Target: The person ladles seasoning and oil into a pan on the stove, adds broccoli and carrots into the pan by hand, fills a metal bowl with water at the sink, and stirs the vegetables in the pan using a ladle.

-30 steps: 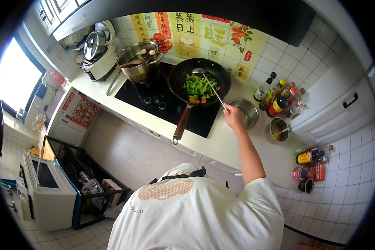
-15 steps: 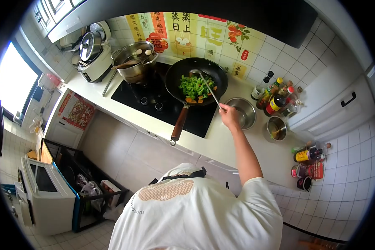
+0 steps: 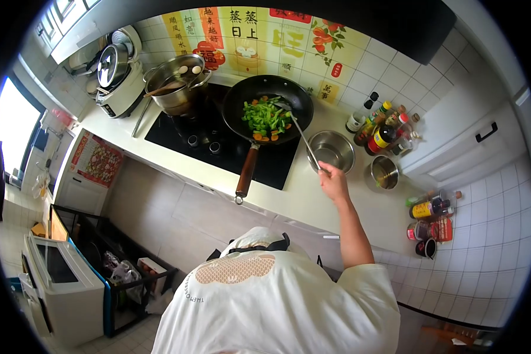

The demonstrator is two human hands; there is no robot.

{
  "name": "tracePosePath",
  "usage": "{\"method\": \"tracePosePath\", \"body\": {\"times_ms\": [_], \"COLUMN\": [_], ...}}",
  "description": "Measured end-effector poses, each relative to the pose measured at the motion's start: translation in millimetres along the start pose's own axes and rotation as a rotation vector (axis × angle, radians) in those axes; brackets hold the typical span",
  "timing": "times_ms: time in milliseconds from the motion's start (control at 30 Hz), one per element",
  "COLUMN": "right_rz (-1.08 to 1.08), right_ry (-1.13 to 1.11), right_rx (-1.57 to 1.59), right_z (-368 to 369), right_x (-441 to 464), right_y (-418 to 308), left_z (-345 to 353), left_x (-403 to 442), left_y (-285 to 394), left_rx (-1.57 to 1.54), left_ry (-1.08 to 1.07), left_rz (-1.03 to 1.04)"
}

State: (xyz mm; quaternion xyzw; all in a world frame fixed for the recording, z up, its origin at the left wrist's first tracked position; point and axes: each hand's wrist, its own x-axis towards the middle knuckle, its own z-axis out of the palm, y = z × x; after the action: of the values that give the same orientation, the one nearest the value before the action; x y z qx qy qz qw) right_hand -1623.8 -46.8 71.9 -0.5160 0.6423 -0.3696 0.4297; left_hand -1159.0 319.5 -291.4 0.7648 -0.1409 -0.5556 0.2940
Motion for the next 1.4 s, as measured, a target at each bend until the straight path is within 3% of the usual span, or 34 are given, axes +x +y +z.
{"method": "tracePosePath", "body": {"times_ms": [67, 133, 200, 400, 467, 567, 700, 767, 867, 1133, 1233, 1400], "right_rz": [0.085, -0.071, -0.073, 0.016, 0.047, -0.002, -0.088, -0.140, -0.188, -0.141, -0.255, -0.324], "right_ry": [-0.018, -0.015, -0.014, -0.084, -0.117, -0.107, -0.128, -0.145, -0.147, -0.064, 0.013, 0.035], "right_rx": [0.081, 0.026, 0.006, -0.273, -0.208, -0.199, -0.196, -0.382, -0.450, -0.211, -0.472, -0.538], "right_z": [-2.1, -13.2, -33.6, -62.5, -56.9, -46.8, -59.0, -62.4, -48.0, -43.9, -26.5, -10.3], "right_x": [-6.3, 1.1, -2.1, -13.4, -9.9, -13.2, -22.7, -22.4, -6.3, -0.6, 10.2, -2.6], "right_y": [-10.3, 3.9, -7.8, -39.9, -33.3, -36.0, -41.9, -39.9, -19.6, -19.5, -11.7, -26.7], "left_z": [-2.1, -3.9, -3.3, -5.0, -3.6, -0.9, 0.1, -3.1, -1.6, -2.4, -4.7, -15.7], "left_x": [11.7, 5.3, 5.6, 19.3, 17.1, 22.7, 12.5, 13.7, 6.9, -9.2, -10.8, -16.6], "left_y": [-1.9, 20.1, 38.8, 38.7, 41.1, 32.9, 38.7, 34.3, 36.5, 28.8, 22.3, 23.3], "left_rx": [-0.018, 0.131, 0.278, -0.042, 0.304, 0.348, 0.320, 0.183, 0.321, 0.276, 0.280, 0.211], "left_ry": [0.057, 0.114, 0.167, 0.067, 0.134, 0.104, 0.133, 0.072, 0.146, 0.143, 0.126, 0.112], "left_rz": [0.015, 0.023, 0.034, 0.020, 0.051, 0.076, 0.013, -0.005, -0.004, -0.013, 0.006, 0.013]}}
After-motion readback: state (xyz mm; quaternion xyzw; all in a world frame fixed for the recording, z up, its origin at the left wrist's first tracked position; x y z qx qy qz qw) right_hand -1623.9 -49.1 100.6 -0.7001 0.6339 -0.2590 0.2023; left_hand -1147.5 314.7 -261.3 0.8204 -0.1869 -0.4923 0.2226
